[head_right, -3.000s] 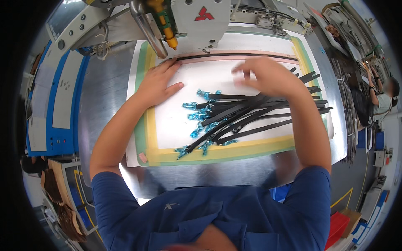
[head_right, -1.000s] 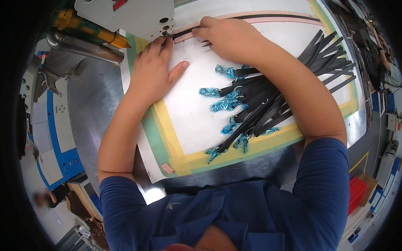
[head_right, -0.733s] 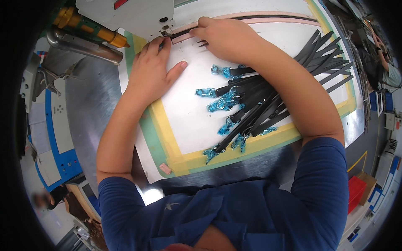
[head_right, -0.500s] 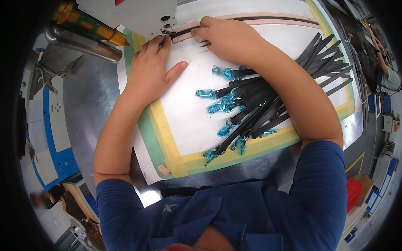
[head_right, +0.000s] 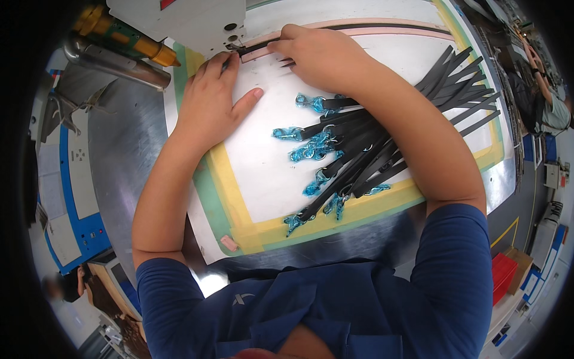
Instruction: Sewing black straps using an industrial sewing machine in a workshop.
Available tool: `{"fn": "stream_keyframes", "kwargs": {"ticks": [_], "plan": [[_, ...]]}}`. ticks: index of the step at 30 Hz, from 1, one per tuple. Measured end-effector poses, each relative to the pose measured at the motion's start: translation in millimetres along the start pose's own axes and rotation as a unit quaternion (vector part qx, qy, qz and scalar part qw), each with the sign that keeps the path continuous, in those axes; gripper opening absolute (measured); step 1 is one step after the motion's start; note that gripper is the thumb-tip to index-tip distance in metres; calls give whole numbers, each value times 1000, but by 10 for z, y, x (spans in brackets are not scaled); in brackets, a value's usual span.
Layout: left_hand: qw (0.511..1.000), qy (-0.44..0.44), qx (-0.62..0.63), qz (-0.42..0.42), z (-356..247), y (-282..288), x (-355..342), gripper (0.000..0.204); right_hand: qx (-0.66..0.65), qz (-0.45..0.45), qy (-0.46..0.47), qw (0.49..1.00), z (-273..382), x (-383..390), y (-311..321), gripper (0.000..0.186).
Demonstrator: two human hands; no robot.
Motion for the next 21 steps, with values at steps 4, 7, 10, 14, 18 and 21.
{"fn": "stream_keyframes", "kwargs": {"ticks": [4, 7, 10, 14, 18, 21], "plan": [[1000, 6, 0, -3, 6, -25, -4, 72, 18, 23, -12, 1000, 14, -15, 9, 40], [1000, 11, 0, -26, -7, -30, -17, 70, 17, 30, -12, 999, 27, -30, 37, 41], [999, 31, 23, 1, -32, -27, -38, 70, 11, 36, -11, 999, 42, -44, 63, 42], [999, 34, 31, 5, -67, -9, -42, 70, 15, 43, -21, 999, 55, -42, 90, 42], [999, 31, 37, -16, -72, -3, -19, 71, 7, 53, -24, 998, 67, -43, 95, 46], [998, 39, 45, -23, -76, 0, -9, 72, 0, 42, -12, 999, 68, -55, 106, 45]]}}
Point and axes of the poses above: each hand's wrist, its own x-axis away from the middle knuckle, its own y-axis out of the back of the hand, z = x × y, the point moved 1 cm from there along -x, towards the middle knuckle, and after that the axes turned 4 degrees about z, right-handed, at the moved point
